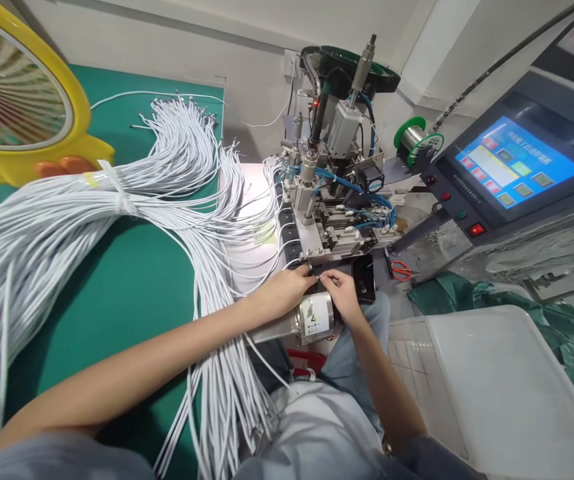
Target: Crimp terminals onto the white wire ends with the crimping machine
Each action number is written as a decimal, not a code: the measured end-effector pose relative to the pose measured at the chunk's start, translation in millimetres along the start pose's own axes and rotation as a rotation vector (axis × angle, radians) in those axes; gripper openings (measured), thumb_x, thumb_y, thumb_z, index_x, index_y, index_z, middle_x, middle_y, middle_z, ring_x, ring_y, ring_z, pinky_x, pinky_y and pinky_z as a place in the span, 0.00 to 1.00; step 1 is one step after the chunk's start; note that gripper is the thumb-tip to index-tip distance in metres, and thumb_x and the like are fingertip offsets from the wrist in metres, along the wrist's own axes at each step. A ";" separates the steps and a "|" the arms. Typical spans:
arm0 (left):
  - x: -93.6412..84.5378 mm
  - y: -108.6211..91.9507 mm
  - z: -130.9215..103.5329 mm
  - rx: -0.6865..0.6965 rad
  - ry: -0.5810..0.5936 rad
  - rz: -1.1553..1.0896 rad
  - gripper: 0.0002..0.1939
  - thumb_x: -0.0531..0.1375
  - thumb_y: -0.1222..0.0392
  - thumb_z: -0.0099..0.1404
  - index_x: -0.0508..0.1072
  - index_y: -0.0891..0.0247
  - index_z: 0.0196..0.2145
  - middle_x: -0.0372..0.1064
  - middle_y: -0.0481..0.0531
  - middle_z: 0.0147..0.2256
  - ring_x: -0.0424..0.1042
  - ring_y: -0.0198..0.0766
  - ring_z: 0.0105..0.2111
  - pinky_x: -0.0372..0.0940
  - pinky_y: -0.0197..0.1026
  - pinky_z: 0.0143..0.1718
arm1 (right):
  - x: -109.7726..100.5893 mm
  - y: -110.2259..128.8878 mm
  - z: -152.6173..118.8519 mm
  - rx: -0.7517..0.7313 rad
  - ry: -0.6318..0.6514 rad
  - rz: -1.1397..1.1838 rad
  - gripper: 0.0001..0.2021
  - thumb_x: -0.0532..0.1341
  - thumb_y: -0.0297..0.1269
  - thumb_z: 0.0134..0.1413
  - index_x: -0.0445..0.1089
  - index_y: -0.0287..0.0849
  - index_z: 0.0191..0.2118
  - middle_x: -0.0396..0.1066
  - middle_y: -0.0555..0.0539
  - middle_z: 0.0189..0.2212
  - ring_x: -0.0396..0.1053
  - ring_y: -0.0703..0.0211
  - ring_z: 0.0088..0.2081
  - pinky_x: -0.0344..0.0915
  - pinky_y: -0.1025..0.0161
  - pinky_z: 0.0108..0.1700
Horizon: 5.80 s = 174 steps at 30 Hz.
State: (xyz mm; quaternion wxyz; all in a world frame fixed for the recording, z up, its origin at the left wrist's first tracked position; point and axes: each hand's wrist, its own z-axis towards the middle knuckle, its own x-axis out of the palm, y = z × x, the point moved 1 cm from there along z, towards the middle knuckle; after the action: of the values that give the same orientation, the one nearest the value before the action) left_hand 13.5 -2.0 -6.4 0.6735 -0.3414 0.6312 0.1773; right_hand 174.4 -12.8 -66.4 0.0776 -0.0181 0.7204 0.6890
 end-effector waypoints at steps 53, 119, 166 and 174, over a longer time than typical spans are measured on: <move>-33.9 -13.6 -8.9 -0.116 0.179 0.233 0.11 0.51 0.78 0.56 0.72 0.70 0.28 0.70 0.59 0.30 0.73 0.46 0.27 0.62 0.42 0.24 | 0.5 -3.5 10.0 0.014 0.184 -0.057 0.13 0.55 0.43 0.49 0.57 0.43 0.20 0.53 0.55 0.17 0.51 0.65 0.22 0.49 0.67 0.25; -39.9 -45.4 -25.3 0.378 -0.280 -0.695 0.14 0.50 0.65 0.68 0.73 0.66 0.44 0.64 0.50 0.23 0.63 0.31 0.24 0.60 0.32 0.27 | -33.1 96.6 -84.8 -0.417 -0.042 -0.179 0.06 0.60 0.32 0.51 0.75 0.40 0.29 0.57 0.53 0.19 0.53 0.68 0.20 0.51 0.66 0.21; -7.7 -0.6 4.3 -0.029 0.042 -0.098 0.14 0.46 0.66 0.67 0.71 0.69 0.33 0.63 0.53 0.31 0.64 0.33 0.25 0.59 0.36 0.28 | -6.4 5.1 -4.9 0.037 0.000 0.087 0.09 0.60 0.41 0.44 0.71 0.40 0.27 0.71 0.48 0.24 0.66 0.60 0.27 0.62 0.64 0.30; -7.9 2.6 1.4 0.051 0.058 -0.008 0.19 0.46 0.71 0.65 0.66 0.67 0.50 0.64 0.54 0.35 0.67 0.33 0.26 0.61 0.34 0.28 | -1.9 2.7 0.1 0.078 0.064 0.110 0.08 0.60 0.41 0.43 0.67 0.41 0.24 0.67 0.51 0.21 0.63 0.63 0.24 0.60 0.65 0.26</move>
State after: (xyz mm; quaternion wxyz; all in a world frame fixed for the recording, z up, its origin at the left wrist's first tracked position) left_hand 11.7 2.2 0.6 0.6641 -0.3315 0.6534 0.1487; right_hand 175.9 -12.8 -63.4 0.0173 0.0026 0.7487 0.6627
